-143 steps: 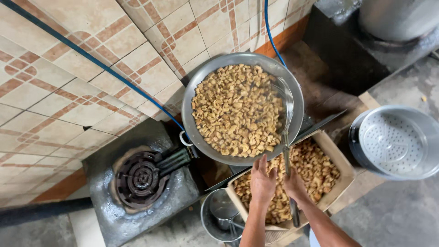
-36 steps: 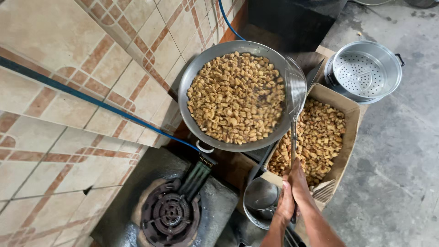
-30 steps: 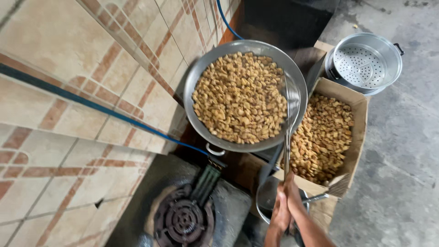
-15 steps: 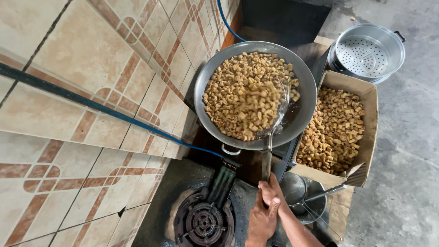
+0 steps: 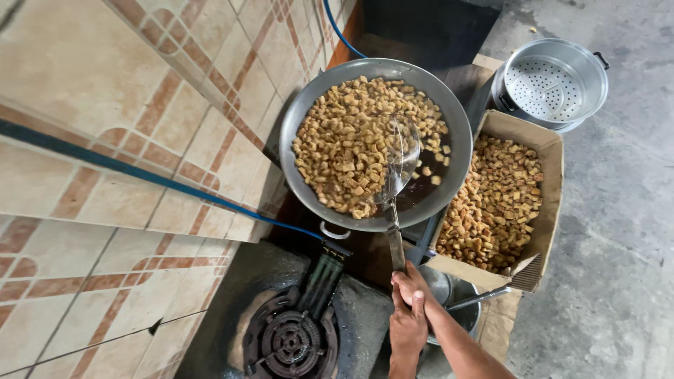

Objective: The person uses a mesh skimmer to scoop pieces of processed food from a large metal pan and transfers them into a cardboard box.

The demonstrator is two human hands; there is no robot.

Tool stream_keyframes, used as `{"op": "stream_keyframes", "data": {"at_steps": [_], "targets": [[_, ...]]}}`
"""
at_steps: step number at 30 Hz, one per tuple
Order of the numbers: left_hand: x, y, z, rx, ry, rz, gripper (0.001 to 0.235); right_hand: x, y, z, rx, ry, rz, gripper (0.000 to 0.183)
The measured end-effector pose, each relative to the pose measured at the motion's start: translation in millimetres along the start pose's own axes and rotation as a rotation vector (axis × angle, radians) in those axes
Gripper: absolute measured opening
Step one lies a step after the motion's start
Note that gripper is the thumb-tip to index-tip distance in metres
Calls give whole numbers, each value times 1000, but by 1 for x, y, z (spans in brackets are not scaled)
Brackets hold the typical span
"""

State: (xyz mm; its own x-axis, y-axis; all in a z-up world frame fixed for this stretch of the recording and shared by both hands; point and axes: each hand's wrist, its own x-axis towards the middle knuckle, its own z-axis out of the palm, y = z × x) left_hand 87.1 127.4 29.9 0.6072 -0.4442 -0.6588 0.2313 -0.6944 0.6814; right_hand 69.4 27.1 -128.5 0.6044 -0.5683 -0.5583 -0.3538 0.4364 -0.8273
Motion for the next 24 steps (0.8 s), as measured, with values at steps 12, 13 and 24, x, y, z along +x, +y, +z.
{"op": "stream_keyframes", "data": {"at_steps": [12,13,24], "targets": [[9,23,136,-457,-85,27,99,-13,-20,-135,-80,-48,-178,56],[6,26,146,-536,-107,160,97,-7,-35,-146,-422,29,-140,56],[19,9,221,-821,-443,-104,89,-37,-111,-202,-891,49,-124,60]]}}
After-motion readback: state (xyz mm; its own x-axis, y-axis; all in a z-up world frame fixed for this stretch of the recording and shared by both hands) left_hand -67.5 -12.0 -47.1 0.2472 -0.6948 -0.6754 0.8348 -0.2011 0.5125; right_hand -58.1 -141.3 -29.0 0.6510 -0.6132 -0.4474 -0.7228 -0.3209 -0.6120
